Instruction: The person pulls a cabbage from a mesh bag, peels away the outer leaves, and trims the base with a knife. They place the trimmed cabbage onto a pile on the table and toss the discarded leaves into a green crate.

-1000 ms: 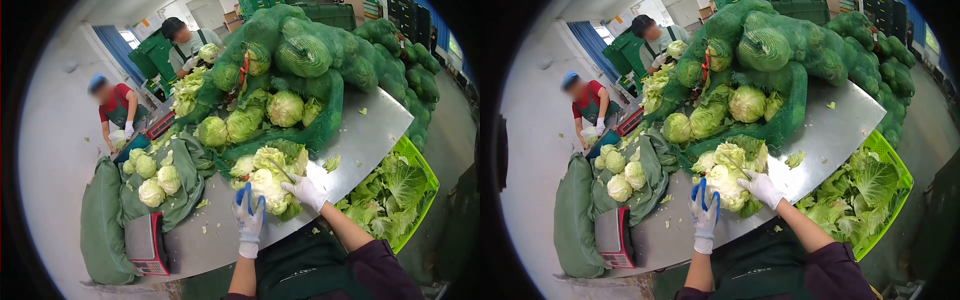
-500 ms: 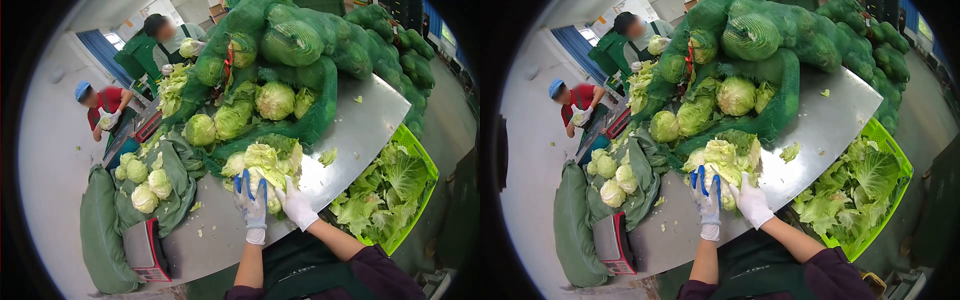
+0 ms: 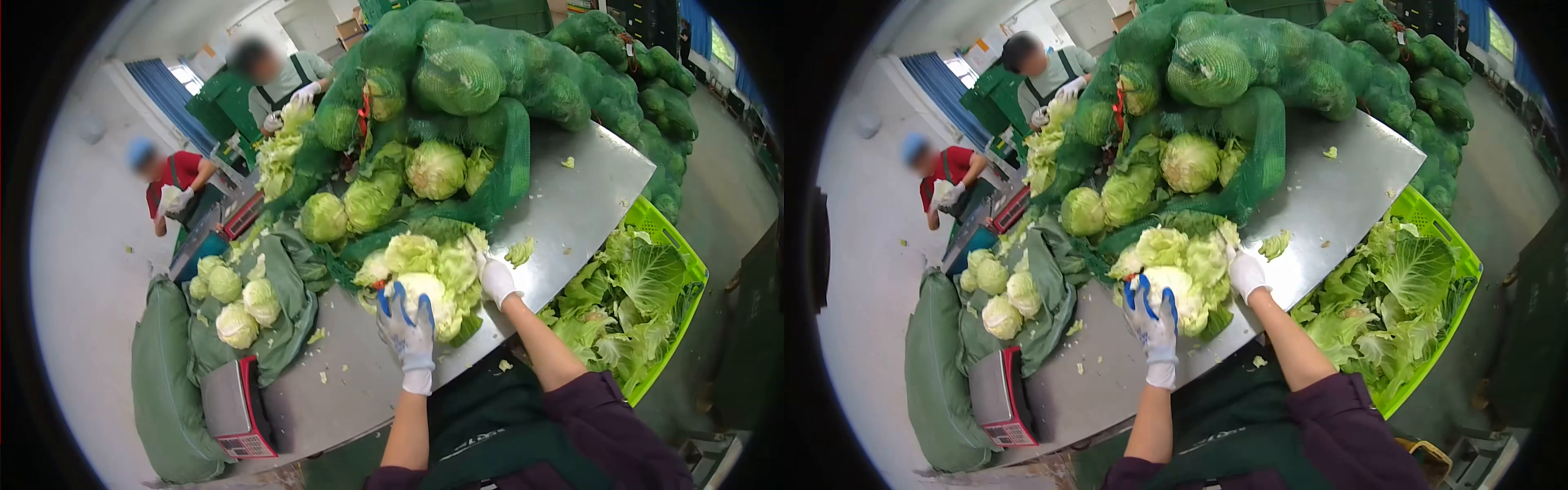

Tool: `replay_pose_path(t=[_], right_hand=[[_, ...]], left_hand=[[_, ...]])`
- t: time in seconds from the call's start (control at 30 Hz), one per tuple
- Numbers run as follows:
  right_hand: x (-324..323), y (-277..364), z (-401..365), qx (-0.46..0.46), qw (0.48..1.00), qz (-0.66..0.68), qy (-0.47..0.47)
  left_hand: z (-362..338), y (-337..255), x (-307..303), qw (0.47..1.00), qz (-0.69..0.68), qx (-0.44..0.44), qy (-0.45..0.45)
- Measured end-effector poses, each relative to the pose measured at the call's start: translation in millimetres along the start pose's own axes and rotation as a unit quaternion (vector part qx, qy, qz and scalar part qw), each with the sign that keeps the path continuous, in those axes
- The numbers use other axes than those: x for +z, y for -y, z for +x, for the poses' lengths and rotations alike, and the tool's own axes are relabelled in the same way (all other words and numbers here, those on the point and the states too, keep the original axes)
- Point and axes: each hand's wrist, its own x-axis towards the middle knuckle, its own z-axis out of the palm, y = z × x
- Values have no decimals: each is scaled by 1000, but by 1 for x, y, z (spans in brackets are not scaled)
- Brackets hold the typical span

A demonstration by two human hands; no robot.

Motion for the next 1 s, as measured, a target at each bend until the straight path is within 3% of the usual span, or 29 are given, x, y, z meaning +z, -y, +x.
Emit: replay_pose_path(t=[0.03,0.07,0.13,0.17,0.2,0.23,0.27,0.3,0.33,0.37,0.4,0.47,0.5,0.53,0.63,0.73,0.8,0.87,1.0], right_hand=[[2,7,2,35,995,77,-57],[6,9,-2,35,995,80,-54],[-12,24,-19,103,991,78,-44],[-19,35,-33,117,966,190,-129],[-33,50,-47,88,961,157,-211],[-58,72,-66,60,954,232,-180],[-71,90,-82,35,940,305,-148],[-64,96,-93,-18,940,330,-85],[-64,107,-102,-71,933,353,-22],[-69,120,-105,-12,936,342,82],[-54,117,-92,-10,937,341,80],[-16,101,-60,-87,933,339,-79],[-38,103,-48,-18,949,314,37],[-44,104,-38,-17,949,313,39],[-47,115,-13,-23,982,140,127],[-43,112,1,-14,976,158,151],[-29,105,9,-4,982,127,138],[-10,98,14,-36,993,67,95],[-8,108,12,-31,995,41,82]], left_hand=[[0,9,4,998,-64,12,-24],[-6,22,6,991,-124,17,-43],[10,28,-8,984,-173,-26,37],[15,38,-7,973,-220,-39,62],[22,45,-5,958,-268,-49,85],[30,39,-12,959,-268,-47,83],[38,24,-25,976,-171,-38,128],[44,16,-31,982,-73,-30,173],[47,14,-25,981,-72,-30,176],[50,10,-15,984,-27,-22,173],[51,7,-4,986,17,-13,168],[50,6,6,983,-17,-26,182],[48,5,3,986,-33,-15,161],[47,-1,-3,989,-47,-5,140],[41,-1,-11,990,-48,4,135],[33,7,-12,989,-92,9,117],[21,8,-18,988,-108,23,104],[4,2,-27,991,-82,92,58],[-34,21,-42,987,-136,83,-5]])
